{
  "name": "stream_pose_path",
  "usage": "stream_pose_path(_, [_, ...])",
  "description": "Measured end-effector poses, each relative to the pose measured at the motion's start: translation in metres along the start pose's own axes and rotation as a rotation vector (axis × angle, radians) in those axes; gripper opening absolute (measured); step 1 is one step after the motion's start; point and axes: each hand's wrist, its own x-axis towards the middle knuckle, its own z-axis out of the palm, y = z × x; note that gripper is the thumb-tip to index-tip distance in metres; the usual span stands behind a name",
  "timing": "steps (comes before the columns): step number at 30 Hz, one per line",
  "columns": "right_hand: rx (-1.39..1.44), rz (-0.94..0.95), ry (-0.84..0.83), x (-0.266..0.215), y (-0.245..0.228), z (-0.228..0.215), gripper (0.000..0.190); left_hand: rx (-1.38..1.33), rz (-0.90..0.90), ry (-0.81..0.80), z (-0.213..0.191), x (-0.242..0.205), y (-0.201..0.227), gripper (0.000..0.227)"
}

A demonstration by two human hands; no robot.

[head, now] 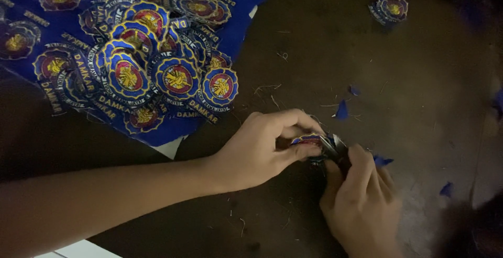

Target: Trimming excess fabric from the edges of embroidered patches using scissors

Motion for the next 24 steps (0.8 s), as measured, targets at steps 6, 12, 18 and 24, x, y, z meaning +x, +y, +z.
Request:
stream_pose_path(6, [-0.113,0.036,0.060,-0.0005,-0.0057,-0.0026,0.025,-0.019,-0.018,0.042,-0.0002,0.0001,0.0004,0.027])
stream_pose_path(12, [-0.132,0.023,0.077,-0.0029,-0.0031,0.0008,0.031,-0.068,-0.035,0.028,-0.0003,-0.0023,-0.0003,0.026])
stream_pose_path(18, [-0.132,0.085,0.035,0.0001,-0.0054,-0.0038,0.028,-0.083,-0.051,0.062,0.0000,-0.0012,0.0022,0.025])
stream_pose_path(24, [-0.140,0.066,0.019,0.0004,-0.0025,-0.0013,0.032,-0.101,-0.099,0.010,-0.0003,-0.0022,0.0050,0.023])
